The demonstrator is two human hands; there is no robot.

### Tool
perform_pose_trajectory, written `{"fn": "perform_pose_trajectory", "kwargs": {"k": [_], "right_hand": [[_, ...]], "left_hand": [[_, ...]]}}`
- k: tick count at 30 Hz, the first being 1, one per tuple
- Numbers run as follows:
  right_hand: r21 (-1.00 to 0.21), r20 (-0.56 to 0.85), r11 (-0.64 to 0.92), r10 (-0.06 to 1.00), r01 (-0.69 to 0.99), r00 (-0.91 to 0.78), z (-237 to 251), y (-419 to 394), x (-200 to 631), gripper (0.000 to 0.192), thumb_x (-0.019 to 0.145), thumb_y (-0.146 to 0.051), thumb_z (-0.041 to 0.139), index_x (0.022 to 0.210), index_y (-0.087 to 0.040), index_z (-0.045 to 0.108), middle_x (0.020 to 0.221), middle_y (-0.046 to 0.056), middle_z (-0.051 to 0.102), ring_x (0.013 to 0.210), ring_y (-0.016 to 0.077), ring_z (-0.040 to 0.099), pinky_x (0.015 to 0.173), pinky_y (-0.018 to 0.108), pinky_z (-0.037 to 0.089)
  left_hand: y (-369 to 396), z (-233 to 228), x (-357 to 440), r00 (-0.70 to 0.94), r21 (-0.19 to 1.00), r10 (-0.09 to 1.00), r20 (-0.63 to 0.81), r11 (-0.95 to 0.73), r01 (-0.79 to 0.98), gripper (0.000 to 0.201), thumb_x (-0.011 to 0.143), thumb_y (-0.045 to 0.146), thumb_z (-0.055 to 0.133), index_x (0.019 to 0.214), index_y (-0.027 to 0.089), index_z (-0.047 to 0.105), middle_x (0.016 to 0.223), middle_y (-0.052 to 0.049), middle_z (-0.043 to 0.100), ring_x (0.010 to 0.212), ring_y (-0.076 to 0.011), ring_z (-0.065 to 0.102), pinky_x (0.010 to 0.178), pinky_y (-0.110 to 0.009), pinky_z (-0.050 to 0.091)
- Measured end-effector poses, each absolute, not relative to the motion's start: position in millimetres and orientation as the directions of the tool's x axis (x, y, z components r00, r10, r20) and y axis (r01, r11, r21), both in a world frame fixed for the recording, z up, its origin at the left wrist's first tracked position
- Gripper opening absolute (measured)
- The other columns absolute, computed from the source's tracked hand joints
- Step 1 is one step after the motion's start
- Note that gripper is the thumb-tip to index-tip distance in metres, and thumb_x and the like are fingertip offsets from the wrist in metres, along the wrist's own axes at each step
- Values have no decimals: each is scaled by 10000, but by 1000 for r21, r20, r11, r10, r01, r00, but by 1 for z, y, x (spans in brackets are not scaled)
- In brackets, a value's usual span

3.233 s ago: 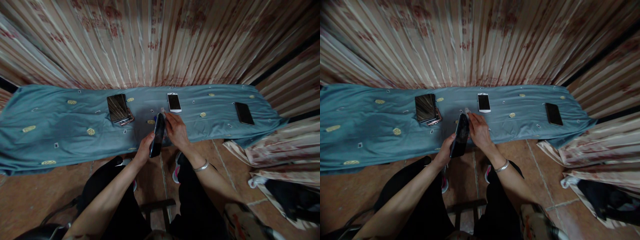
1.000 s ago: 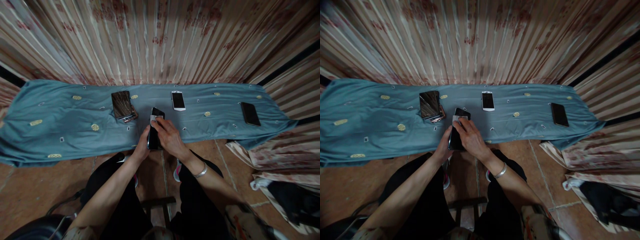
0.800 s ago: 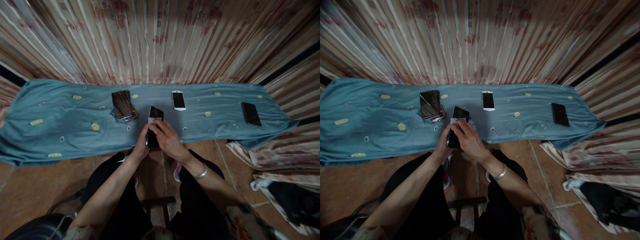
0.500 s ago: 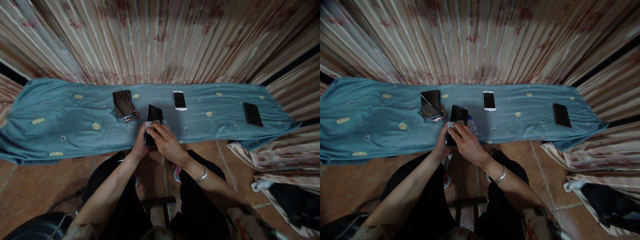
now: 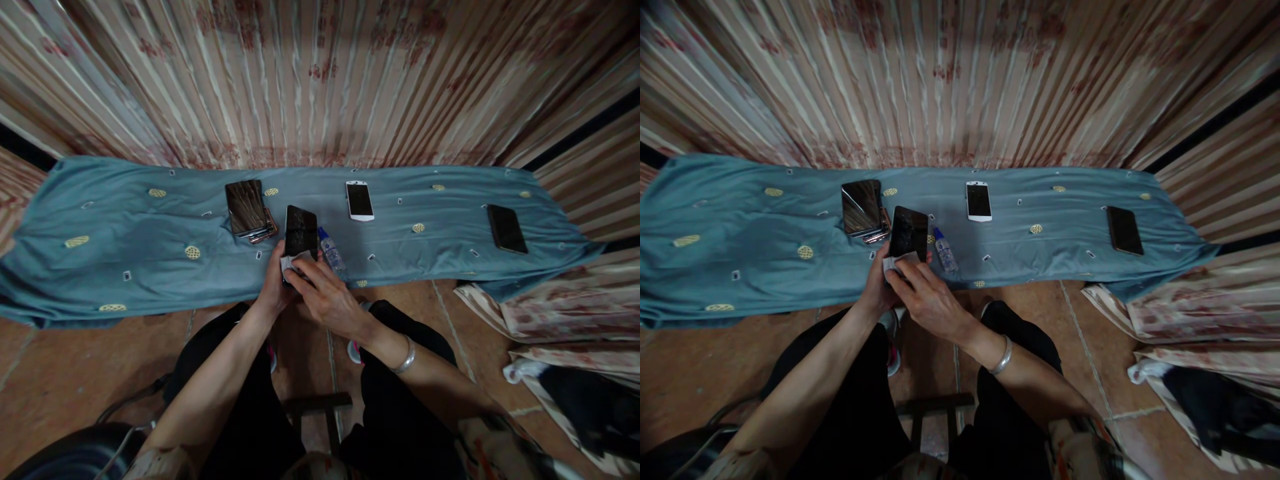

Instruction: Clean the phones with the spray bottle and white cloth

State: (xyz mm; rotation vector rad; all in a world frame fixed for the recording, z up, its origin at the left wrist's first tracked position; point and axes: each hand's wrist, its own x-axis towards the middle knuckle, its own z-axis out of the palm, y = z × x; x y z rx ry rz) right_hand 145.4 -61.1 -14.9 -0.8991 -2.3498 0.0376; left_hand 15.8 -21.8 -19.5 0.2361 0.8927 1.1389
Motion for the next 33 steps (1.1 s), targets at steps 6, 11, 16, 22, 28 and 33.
{"fn": "perform_pose_trajectory", "kwargs": {"k": [6, 11, 16, 22, 28, 33], "right_hand": [[-257, 498, 777, 616, 575, -610, -12, -66, 146, 403, 1003, -79, 425, 1356, -154, 605, 1338, 149, 645, 1206, 235, 627, 1065, 405, 560], [-253, 493, 786, 606, 564, -624, -13, -66, 145, 394, 998, -88, 441, 1350, -150, 606, 1331, 150, 648, 1231, 237, 613, 1089, 409, 551], [-251, 480, 777, 618, 577, -623, -14, -62, 146, 383, 995, -82, 445, 1326, -150, 622, 1307, 142, 657, 1190, 223, 620, 1084, 384, 549], [-259, 488, 743, 652, 617, -580, -13, -56, 151, 406, 994, -64, 433, 1342, -146, 625, 1335, 149, 646, 1220, 233, 618, 1119, 427, 517], [-305, 514, 704, 688, 641, -511, -22, -46, 154, 410, 997, -71, 441, 1347, -149, 638, 1347, 143, 644, 1215, 245, 614, 1096, 404, 530], [-359, 539, 679, 711, 640, -452, -31, -37, 156, 418, 1011, -97, 421, 1369, -178, 621, 1362, 135, 628, 1228, 255, 592, 1073, 457, 544]], "left_hand": [[-18, -23, 14, 129, 615, 863, -488, 445, -651, 484, 863, 561, 534, 925, 133, 752, 833, -109, 786, 955, -278, 758, 881, -371, 596], [-19, -22, 10, 115, 645, 863, -491, 449, -618, 507, 856, 602, 547, 944, 149, 757, 802, -96, 774, 900, -268, 759, 827, -345, 603], [-17, -21, 12, 117, 640, 837, -535, 492, -590, 550, 901, 594, 470, 956, 129, 758, 791, -92, 769, 882, -247, 751, 816, -326, 591], [-19, -25, 21, 84, 648, 878, -471, 409, -642, 387, 877, 535, 602, 851, 167, 719, 724, -25, 716, 799, -190, 719, 852, -283, 566], [-24, -24, 28, 7, 595, 865, -501, 350, -723, 285, 993, 313, 489, 821, 179, 672, 747, 15, 685, 708, -100, 642, 787, -201, 536], [-27, -23, 33, 34, 623, 882, -469, 358, -696, 341, 1022, 281, 449, 851, 178, 724, 797, -15, 711, 891, -165, 687, 871, -254, 529]]}}
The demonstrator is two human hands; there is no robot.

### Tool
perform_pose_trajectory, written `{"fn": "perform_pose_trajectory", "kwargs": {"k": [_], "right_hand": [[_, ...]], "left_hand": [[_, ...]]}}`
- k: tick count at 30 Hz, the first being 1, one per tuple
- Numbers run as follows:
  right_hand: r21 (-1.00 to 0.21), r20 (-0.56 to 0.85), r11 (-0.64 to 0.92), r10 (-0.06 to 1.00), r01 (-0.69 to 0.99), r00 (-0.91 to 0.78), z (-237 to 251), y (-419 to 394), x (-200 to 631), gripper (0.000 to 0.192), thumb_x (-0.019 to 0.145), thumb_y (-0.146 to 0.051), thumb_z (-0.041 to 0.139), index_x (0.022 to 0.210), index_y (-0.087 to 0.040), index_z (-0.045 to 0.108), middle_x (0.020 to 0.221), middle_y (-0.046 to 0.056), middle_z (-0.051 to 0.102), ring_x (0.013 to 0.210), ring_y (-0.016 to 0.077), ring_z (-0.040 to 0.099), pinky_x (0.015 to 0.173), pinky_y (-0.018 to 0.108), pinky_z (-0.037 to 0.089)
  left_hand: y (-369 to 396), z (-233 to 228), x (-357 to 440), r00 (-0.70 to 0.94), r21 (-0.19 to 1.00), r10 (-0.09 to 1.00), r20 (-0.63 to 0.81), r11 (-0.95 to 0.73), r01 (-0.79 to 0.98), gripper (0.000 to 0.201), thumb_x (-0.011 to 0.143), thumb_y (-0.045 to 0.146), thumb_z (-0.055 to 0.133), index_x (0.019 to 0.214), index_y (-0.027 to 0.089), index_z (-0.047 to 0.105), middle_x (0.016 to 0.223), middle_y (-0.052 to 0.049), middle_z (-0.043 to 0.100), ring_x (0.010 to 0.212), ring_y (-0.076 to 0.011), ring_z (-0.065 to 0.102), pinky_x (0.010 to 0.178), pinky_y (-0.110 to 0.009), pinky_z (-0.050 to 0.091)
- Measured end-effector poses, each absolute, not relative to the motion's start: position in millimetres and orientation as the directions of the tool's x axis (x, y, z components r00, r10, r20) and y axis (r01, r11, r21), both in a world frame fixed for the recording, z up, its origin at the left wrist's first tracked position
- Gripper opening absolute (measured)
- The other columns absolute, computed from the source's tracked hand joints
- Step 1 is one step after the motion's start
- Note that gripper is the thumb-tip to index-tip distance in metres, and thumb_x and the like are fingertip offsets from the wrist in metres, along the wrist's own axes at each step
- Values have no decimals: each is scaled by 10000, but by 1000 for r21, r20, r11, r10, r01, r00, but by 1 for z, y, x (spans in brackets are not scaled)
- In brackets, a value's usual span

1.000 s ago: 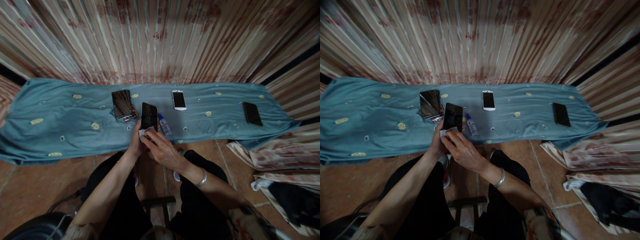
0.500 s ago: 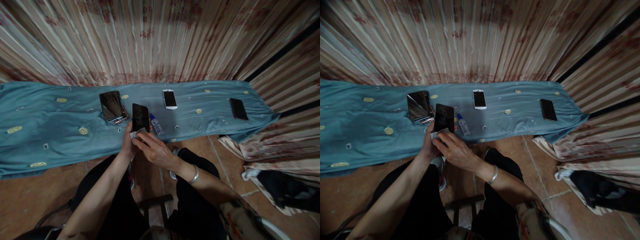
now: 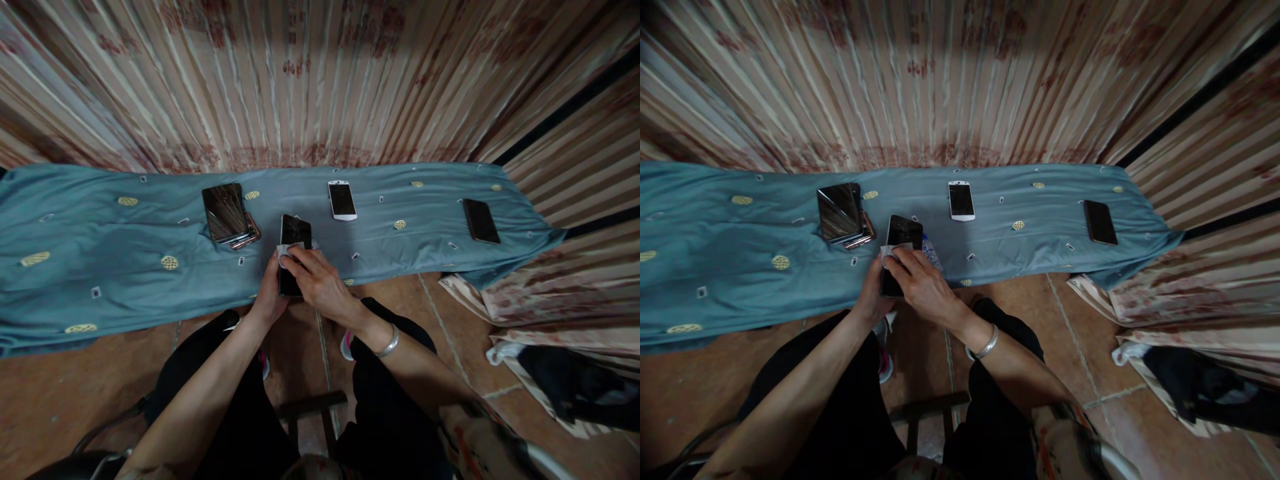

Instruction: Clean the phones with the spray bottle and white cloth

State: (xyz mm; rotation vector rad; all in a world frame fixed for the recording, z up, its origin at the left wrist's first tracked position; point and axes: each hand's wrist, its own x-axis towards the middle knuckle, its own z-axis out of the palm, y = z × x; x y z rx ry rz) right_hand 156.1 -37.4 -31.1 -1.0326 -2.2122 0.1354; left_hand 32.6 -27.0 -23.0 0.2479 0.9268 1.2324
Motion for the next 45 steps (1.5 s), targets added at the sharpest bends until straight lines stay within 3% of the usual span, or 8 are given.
{"fn": "perform_pose_trajectory", "kwargs": {"k": [7, 12, 17, 28, 45], "right_hand": [[-357, 564, 659, 717, 662, -409, -29, -25, 160, 406, 1018, -114, 411, 1329, -196, 658, 1312, 115, 648, 1156, 252, 617, 1055, 423, 548], [-384, 531, 603, 764, 699, -367, -27, -12, 164, 421, 1005, -90, 416, 1339, -173, 657, 1323, 145, 645, 1189, 260, 596, 1081, 453, 528], [-380, 558, 572, 769, 727, -313, -28, -2, 166, 438, 1001, -86, 400, 1339, -191, 658, 1326, 118, 653, 1174, 242, 605, 1074, 437, 528], [-423, 551, 532, 794, 733, -258, -36, 10, 177, 451, 989, -93, 393, 1337, -187, 663, 1332, 129, 653, 1177, 264, 610, 1073, 461, 517], [-427, 534, 499, 812, 754, -235, -45, 13, 188, 441, 983, -109, 400, 1311, -196, 682, 1300, 116, 678, 1142, 259, 622, 1048, 470, 541]], "left_hand": [[-32, -30, 35, 51, 648, 887, -458, 373, -664, 246, 960, 359, 576, 960, 169, 733, 929, -41, 748, 1130, -220, 674, 999, -317, 513], [-35, -38, 35, 98, 708, 925, -367, 347, -615, 257, 891, 414, 667, 949, 173, 733, 1002, -50, 762, 1200, -255, 644, 1039, -361, 492], [-36, -40, 36, 93, 783, 956, -278, 282, -554, 313, 840, 471, 713, 894, 163, 719, 1009, -43, 766, 1186, -254, 639, 1054, -369, 469], [-38, -26, 37, 151, 781, 945, -290, 324, -534, 353, 816, 518, 698, 808, 166, 698, 818, -46, 764, 990, -259, 727, 911, -373, 566], [-36, -24, 29, 205, 684, 910, -360, 407, -605, 453, 932, 537, 575, 1061, 140, 749, 964, -98, 810, 1033, -285, 754, 953, -422, 595]]}}
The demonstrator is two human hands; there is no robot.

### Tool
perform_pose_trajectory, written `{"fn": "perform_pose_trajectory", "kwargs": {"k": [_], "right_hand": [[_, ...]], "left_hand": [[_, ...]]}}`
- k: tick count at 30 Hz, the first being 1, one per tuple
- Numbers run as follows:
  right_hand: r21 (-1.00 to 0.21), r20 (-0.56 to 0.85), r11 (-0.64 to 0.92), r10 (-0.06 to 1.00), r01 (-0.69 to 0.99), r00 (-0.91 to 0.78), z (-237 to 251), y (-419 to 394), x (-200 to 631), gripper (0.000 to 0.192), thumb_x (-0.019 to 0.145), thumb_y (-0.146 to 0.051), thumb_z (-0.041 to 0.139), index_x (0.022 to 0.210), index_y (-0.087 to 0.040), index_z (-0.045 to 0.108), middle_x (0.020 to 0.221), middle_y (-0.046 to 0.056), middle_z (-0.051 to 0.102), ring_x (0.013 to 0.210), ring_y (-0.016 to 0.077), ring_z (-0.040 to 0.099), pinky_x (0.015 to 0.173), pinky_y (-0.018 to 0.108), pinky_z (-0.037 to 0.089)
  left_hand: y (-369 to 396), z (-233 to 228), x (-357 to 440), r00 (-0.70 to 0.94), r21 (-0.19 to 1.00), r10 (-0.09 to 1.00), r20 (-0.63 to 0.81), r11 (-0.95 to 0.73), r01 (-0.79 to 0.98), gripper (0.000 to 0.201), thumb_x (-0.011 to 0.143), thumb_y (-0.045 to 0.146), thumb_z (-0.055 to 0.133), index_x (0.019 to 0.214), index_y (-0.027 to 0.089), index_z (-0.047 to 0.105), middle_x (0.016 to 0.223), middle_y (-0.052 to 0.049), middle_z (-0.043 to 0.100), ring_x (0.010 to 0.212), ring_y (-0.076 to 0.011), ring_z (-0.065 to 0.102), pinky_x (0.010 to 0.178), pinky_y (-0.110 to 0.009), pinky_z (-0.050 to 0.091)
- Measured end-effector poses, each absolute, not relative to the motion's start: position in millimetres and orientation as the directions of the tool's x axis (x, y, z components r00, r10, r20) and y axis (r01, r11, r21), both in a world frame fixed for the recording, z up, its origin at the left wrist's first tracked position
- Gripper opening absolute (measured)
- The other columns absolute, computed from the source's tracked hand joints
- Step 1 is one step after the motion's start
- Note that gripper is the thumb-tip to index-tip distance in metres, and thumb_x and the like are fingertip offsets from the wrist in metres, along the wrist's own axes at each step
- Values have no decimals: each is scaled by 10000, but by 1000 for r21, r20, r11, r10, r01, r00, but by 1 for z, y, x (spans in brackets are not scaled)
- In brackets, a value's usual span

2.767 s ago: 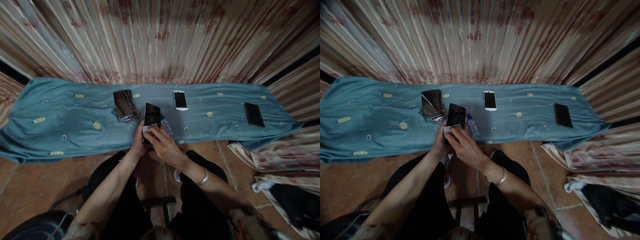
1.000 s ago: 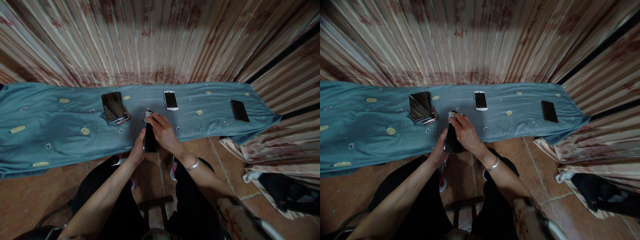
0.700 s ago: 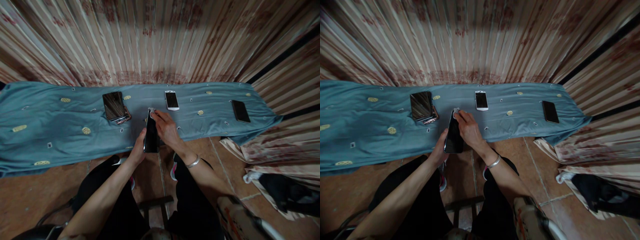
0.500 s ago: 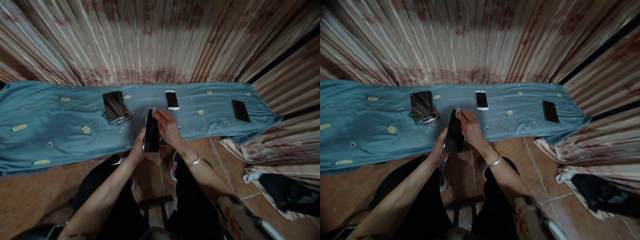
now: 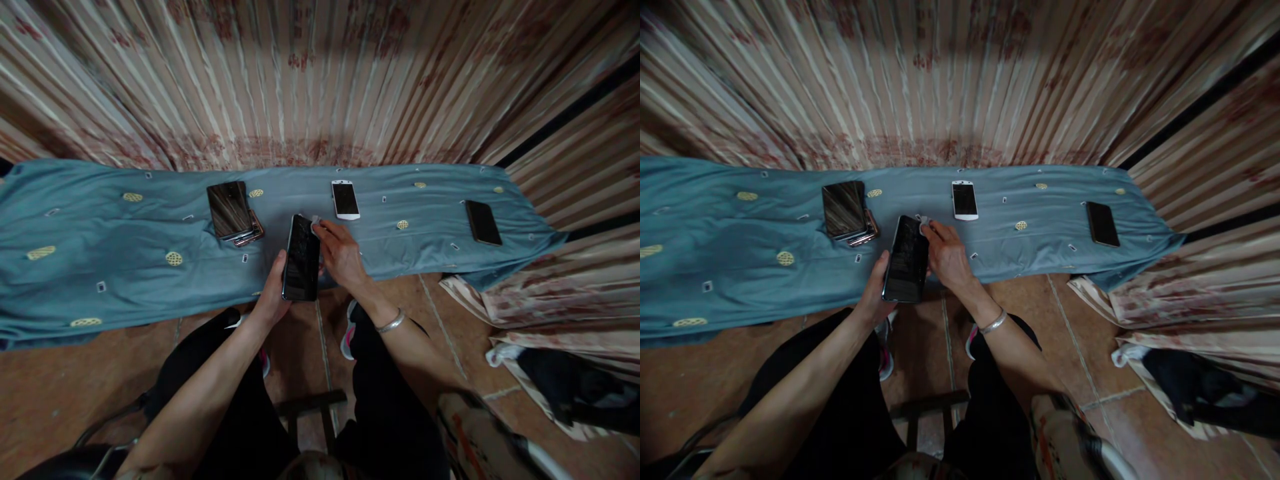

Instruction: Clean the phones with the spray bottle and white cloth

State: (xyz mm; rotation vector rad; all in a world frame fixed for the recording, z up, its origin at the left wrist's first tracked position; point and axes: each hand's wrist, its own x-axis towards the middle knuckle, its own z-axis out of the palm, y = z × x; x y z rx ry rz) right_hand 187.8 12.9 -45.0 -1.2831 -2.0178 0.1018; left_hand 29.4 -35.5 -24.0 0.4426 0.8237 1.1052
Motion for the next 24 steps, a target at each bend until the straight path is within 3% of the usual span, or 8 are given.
{"fn": "perform_pose_trajectory", "kwargs": {"k": [8, 12, 18, 24], "right_hand": [[-446, 519, 508, 817, 737, -250, -46, 11, 187, 445, 980, -99, 416, 1330, -209, 668, 1312, 125, 668, 1170, 259, 620, 1059, 473, 536], [-465, 510, 517, 820, 719, -260, -45, 8, 185, 444, 988, -121, 396, 1330, -199, 669, 1315, 137, 666, 1166, 270, 620, 1051, 508, 541], [-438, 509, 536, 810, 721, -293, -41, -1, 182, 428, 976, -97, 424, 1308, -178, 681, 1312, 140, 668, 1144, 257, 628, 1041, 447, 541], [-435, 520, 566, 793, 700, -318, -38, -12, 178, 428, 987, -101, 389, 1287, -166, 687, 1292, 147, 678, 1135, 266, 625, 1027, 478, 551]], "left_hand": [[-35, -20, 28, 189, 691, 915, -356, 393, -606, 436, 908, 534, 632, 1078, 149, 746, 968, -85, 807, 1021, -272, 756, 938, -396, 600], [-33, -20, 27, 165, 696, 929, -330, 358, -623, 403, 896, 518, 651, 1046, 155, 745, 1023, -78, 799, 1112, -278, 722, 981, -402, 578], [-30, -25, 25, 102, 692, 937, -333, 317, -649, 356, 893, 474, 648, 994, 149, 753, 1093, -81, 787, 1250, -276, 648, 1085, -402, 499], [-27, -25, 22, 98, 681, 922, -374, 345, -646, 357, 942, 457, 569, 968, 160, 765, 982, -70, 802, 1221, -269, 668, 1073, -393, 502]]}}
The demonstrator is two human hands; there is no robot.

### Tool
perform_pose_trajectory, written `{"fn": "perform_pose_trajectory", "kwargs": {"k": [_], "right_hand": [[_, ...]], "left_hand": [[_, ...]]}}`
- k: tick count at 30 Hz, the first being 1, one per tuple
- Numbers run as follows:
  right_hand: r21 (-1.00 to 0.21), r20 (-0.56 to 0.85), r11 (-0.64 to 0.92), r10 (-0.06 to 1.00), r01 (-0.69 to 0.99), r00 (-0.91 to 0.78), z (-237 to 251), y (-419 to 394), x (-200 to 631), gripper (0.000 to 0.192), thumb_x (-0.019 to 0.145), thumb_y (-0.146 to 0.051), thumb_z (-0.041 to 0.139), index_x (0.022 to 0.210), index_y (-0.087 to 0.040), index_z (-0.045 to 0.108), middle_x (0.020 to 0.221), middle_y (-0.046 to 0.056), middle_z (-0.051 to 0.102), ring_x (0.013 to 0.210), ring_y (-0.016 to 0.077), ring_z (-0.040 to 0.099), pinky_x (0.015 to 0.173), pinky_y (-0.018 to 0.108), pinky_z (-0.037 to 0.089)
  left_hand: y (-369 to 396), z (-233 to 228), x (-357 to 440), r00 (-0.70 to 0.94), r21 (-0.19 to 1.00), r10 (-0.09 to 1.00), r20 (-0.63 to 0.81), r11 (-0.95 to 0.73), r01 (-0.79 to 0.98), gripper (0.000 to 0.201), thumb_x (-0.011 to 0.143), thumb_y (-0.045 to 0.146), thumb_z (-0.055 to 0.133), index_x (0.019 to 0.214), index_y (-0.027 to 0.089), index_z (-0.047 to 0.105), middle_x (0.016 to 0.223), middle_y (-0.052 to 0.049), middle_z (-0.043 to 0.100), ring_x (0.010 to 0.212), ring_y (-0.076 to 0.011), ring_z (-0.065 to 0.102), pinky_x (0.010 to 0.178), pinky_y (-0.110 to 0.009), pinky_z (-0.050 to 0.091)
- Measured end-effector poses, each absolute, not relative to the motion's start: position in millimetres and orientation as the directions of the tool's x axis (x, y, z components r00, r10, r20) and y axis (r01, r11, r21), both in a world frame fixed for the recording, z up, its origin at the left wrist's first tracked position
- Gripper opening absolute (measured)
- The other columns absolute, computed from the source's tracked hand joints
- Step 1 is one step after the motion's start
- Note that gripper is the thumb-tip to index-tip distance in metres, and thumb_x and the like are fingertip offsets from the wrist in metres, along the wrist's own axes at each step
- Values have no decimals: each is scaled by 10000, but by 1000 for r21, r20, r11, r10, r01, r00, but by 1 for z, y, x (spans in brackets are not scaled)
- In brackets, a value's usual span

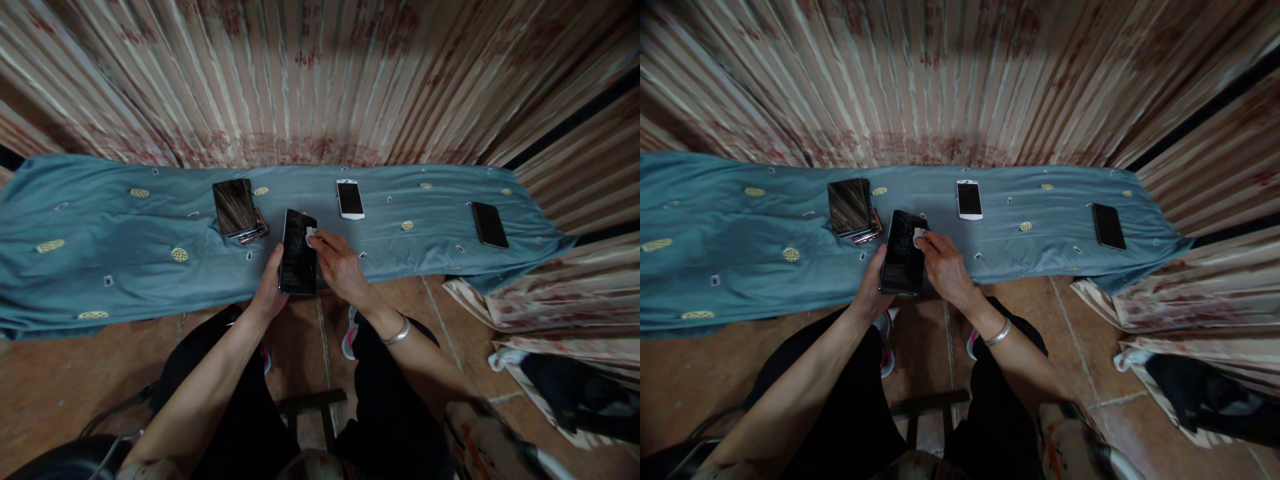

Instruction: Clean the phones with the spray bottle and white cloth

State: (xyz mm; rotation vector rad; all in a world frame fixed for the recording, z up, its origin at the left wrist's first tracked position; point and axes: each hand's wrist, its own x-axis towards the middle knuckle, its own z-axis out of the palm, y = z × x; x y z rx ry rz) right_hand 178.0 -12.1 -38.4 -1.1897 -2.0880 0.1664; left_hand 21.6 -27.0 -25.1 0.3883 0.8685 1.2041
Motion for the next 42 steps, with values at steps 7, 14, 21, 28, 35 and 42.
{"fn": "perform_pose_trajectory", "kwargs": {"k": [7, 14, 21, 28, 35, 42], "right_hand": [[-430, 512, 608, 773, 667, -374, -35, -28, 175, 434, 1002, -98, 375, 1306, -185, 672, 1295, 132, 671, 1170, 251, 625, 1042, 466, 555], [-423, 463, 623, 773, 658, -434, -30, -40, 174, 451, 1005, -101, 386, 1358, -211, 645, 1314, 127, 659, 1204, 250, 622, 1045, 473, 564], [-371, 504, 697, 706, 614, -497, -35, -50, 172, 437, 981, -81, 418, 1351, -145, 641, 1313, 161, 662, 1180, 263, 634, 1055, 489, 568], [-382, 480, 711, 699, 590, -531, -35, -57, 171, 468, 969, -69, 432, 1387, -165, 620, 1321, 156, 657, 1198, 264, 631, 1055, 487, 575], [-322, 516, 730, 669, 602, -535, -30, -60, 163, 411, 1001, -84, 404, 1319, -141, 657, 1263, 146, 688, 1128, 244, 653, 1021, 432, 592], [-328, 495, 740, 664, 587, -560, -24, -62, 157, 402, 999, -87, 418, 1320, -153, 651, 1277, 146, 680, 1140, 243, 646, 1017, 417, 591]], "left_hand": [[-24, -21, 16, 108, 678, 916, -387, 362, -640, 401, 959, 461, 526, 966, 142, 769, 948, -85, 802, 1137, -263, 708, 1036, -388, 522], [-17, -25, 11, 26, 714, 941, -338, 275, -645, 342, 914, 460, 604, 951, 153, 751, 911, -62, 801, 1032, -240, 737, 979, -359, 533], [-11, -19, 10, -29, 707, 951, -307, 208, -676, 271, 948, 372, 559, 888, 173, 733, 773, -4, 765, 785, -167, 725, 826, -278, 546], [-9, -21, 7, -49, 732, 956, -288, 188, -655, 304, 904, 452, 625, 931, 173, 740, 838, -15, 772, 868, -189, 727, 861, -291, 542], [-6, -27, 9, -64, 710, 947, -315, 190, -678, 303, 912, 448, 593, 908, 177, 730, 824, -17, 771, 844, -192, 730, 844, -294, 557], [-6, -29, 10, -81, 720, 943, -323, 190, -668, 335, 958, 428, 533, 925, 163, 735, 834, -25, 769, 824, -183, 722, 810, -285, 550]]}}
